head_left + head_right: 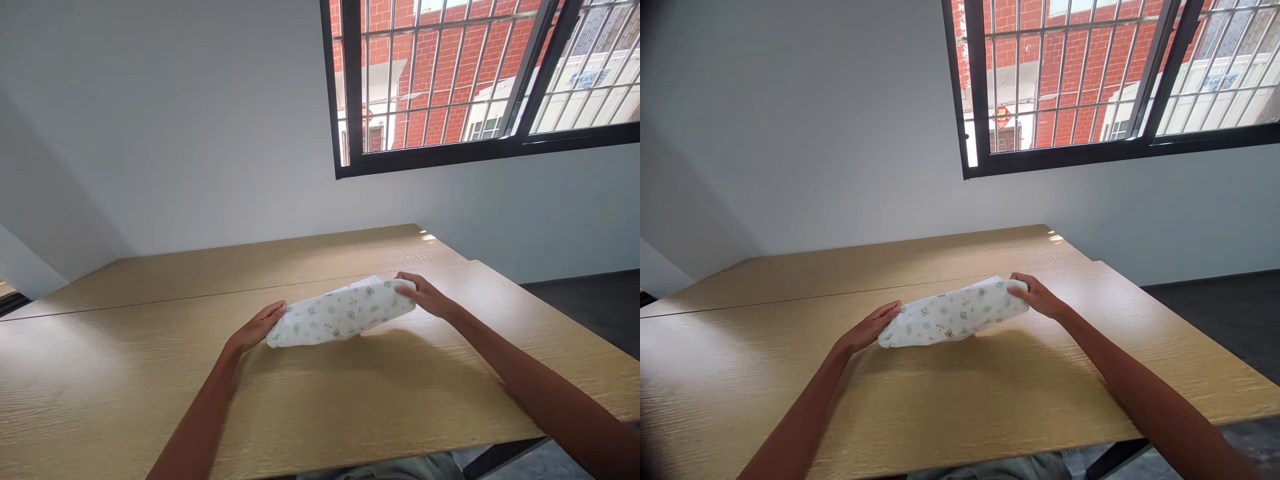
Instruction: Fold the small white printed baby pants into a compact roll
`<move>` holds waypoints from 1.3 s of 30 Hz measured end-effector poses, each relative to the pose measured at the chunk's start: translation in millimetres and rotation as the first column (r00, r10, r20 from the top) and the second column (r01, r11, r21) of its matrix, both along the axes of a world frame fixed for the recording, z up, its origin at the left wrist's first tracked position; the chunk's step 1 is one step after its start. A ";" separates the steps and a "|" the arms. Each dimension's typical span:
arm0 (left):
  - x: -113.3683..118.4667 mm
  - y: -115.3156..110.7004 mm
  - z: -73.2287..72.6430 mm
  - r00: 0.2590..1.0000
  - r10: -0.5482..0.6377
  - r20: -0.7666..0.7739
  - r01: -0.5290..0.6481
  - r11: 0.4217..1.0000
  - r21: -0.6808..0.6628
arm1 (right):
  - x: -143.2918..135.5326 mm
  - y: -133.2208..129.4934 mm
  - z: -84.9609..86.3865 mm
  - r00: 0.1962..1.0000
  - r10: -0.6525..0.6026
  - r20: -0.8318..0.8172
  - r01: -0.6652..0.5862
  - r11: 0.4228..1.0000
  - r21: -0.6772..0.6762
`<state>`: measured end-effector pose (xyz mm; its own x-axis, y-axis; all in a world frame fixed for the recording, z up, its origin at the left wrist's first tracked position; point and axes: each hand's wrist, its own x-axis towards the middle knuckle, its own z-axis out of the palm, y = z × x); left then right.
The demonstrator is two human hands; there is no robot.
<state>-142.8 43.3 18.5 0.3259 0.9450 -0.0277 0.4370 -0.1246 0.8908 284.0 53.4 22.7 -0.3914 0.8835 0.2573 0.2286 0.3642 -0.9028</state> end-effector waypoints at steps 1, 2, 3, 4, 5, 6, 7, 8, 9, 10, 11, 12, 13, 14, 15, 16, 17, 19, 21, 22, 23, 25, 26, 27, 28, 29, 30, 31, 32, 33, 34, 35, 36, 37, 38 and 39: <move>-3.1 2.0 -3.2 0.998 0.039 0.046 -0.037 0.998 -0.042 | -7.6 9.2 -2.7 0.995 -0.088 -0.040 0.088 0.996 -0.007; -5.8 4.0 -6.7 0.992 0.073 0.100 -0.064 0.994 -0.090 | -15.2 20.3 -6.6 0.985 -0.164 -0.055 0.163 0.986 -0.019; -7.9 5.8 -10.0 0.982 0.096 0.160 -0.073 0.987 -0.140 | -22.4 32.9 -11.4 0.976 -0.212 -0.049 0.211 0.977 -0.029; -9.6 7.4 -13.0 0.968 0.108 0.225 -0.065 0.980 -0.189 | -28.8 46.3 -16.9 0.970 -0.243 -0.032 0.241 0.970 -0.037; -11.0 8.5 -15.3 0.950 0.116 0.290 -0.047 0.971 -0.233 | -34.1 59.6 -22.5 0.964 -0.265 -0.008 0.265 0.963 -0.044; -12.1 9.1 -16.8 0.930 0.123 0.347 -0.025 0.962 -0.272 | -38.3 72.2 -28.0 0.959 -0.282 0.022 0.283 0.958 -0.051; -13.0 9.3 -17.6 0.910 0.127 0.395 -0.003 0.954 -0.301 | -41.5 83.4 -33.0 0.953 -0.298 0.055 0.301 0.952 -0.059; -13.9 9.0 -17.6 0.894 0.125 0.430 0.022 0.947 -0.320 | -43.6 93.1 -37.4 0.946 -0.309 0.094 0.316 0.946 -0.069; -14.7 8.5 -17.1 0.884 0.111 0.455 0.049 0.944 -0.326 | -44.9 101.2 -40.9 0.939 -0.315 0.137 0.328 0.942 -0.079; -15.4 7.8 -16.3 0.879 0.084 0.469 0.083 0.942 -0.324 | -45.4 107.6 -43.6 0.931 -0.316 0.182 0.336 0.937 -0.092; -16.1 7.1 -15.3 0.880 0.049 0.473 0.117 0.941 -0.316 | -45.4 112.7 -45.4 0.923 -0.310 0.229 0.340 0.934 -0.108; -16.8 6.6 -14.6 0.883 0.016 0.470 0.147 0.940 -0.308 | -44.9 116.8 -46.6 0.914 -0.298 0.274 0.342 0.931 -0.128; -17.6 6.4 -14.2 0.885 -0.007 0.465 0.165 0.940 -0.300 | -44.2 120.0 -47.1 0.906 -0.284 0.315 0.343 0.928 -0.149; -18.5 6.7 -14.4 0.886 -0.014 0.463 0.167 0.942 -0.291 | -43.2 122.7 -47.0 0.897 -0.269 0.351 0.343 0.924 -0.170; -19.6 7.5 -15.2 0.883 -0.009 0.470 0.160 0.946 -0.282 | -42.2 124.9 -46.6 0.888 -0.254 0.383 0.344 0.920 -0.189; -20.9 8.8 -16.5 0.877 0.002 0.481 0.149 0.950 -0.274 | -41.4 126.9 -45.8 0.879 -0.241 0.411 0.346 0.916 -0.204; -22.4 10.4 -18.2 0.869 0.011 0.494 0.140 0.953 -0.268 | -40.9 128.7 -44.9 0.869 -0.232 0.437 0.351 0.912 -0.213; -25.5 14.0 -21.7 0.866 0.017 0.501 0.137 0.953 -0.269 | -41.1 131.8 -42.9 0.846 -0.225 0.484 0.364 0.906 -0.215; -27.9 16.7 -23.6 0.881 0.015 0.473 0.141 0.946 -0.292 | -43.3 134.4 -41.3 0.821 -0.228 0.523 0.378 0.905 -0.198; -28.5 17.4 -23.5 0.890 0.011 0.456 0.142 0.943 -0.300 | -45.0 135.5 -40.8 0.809 -0.232 0.540 0.384 0.904 -0.187; -28.8 17.5 -22.6 0.899 0.006 0.438 0.141 0.942 -0.303 | -47.0 136.5 -40.4 0.797 -0.236 0.556 0.390 0.904 -0.176; -28.4 16.1 -19.1 0.918 0.002 0.396 0.126 0.946 -0.297 | -51.1 137.9 -40.1 0.775 -0.245 0.582 0.403 0.902 -0.157; -27.9 14.8 -16.7 0.930 0.007 0.368 0.106 0.952 -0.286 | -53.0 138.2 -40.0 0.765 -0.251 0.593 0.409 0.900 -0.148; -27.5 13.5 -14.4 0.942 0.019 0.334 0.076 0.960 -0.269 | -54.5 137.9 -39.9 0.756 -0.257 0.601 0.416 0.899 -0.139; -27.0 12.3 -12.3 0.952 0.036 0.303 0.042 0.969 -0.245 | -55.6 137.1 -39.7 0.749 -0.263 0.609 0.422 0.897 -0.131; -26.6 11.3 -10.7 0.959 0.053 0.278 0.010 0.975 -0.220 | -56.2 135.7 -39.5 0.743 -0.266 0.614 0.426 0.896 -0.127; -26.3 10.7 -9.6 0.962 0.067 0.266 -0.015 0.981 -0.196 | -56.3 133.7 -39.3 0.740 -0.265 0.618 0.427 0.895 -0.128; -26.0 10.5 -9.0 0.961 0.079 0.266 -0.031 0.984 -0.178 | -55.9 131.3 -39.2 0.740 -0.260 0.621 0.426 0.895 -0.133; -25.9 10.5 -8.9 0.958 0.086 0.274 -0.039 0.985 -0.170 | -55.2 128.5 -39.3 0.742 -0.253 0.621 0.422 0.896 -0.140; -25.8 10.7 -9.0 0.955 0.091 0.282 -0.044 0.984 -0.171 | -54.3 125.7 -39.6 0.746 -0.246 0.618 0.417 0.897 -0.146; -25.9 11.0 -9.1 0.955 0.095 0.282 -0.044 0.982 -0.182 | -53.3 122.9 -40.2 0.751 -0.242 0.614 0.411 0.899 -0.149; -26.1 11.1 -8.9 0.959 0.096 0.266 -0.043 0.980 -0.197 | -52.3 120.6 -40.9 0.755 -0.242 0.610 0.407 0.902 -0.145; -26.3 11.0 -8.2 0.969 0.092 0.231 -0.042 0.976 -0.212 | -51.6 118.7 -41.7 0.757 -0.248 0.604 0.405 0.904 -0.136; -26.7 10.6 -7.0 0.981 0.081 0.174 -0.042 0.975 -0.220 | -51.1 117.3 -42.5 0.758 -0.259 0.599 0.406 0.906 -0.122; -26.9 10.1 -5.2 0.993 0.067 0.098 -0.044 0.975 -0.217 | -50.9 116.4 -43.1 0.756 -0.273 0.594 0.409 0.907 -0.103; -26.8 9.4 -3.0 0.999 0.053 0.010 -0.050 0.979 -0.199 | -51.0 115.8 -43.5 0.753 -0.291 0.590 0.413 0.907 -0.080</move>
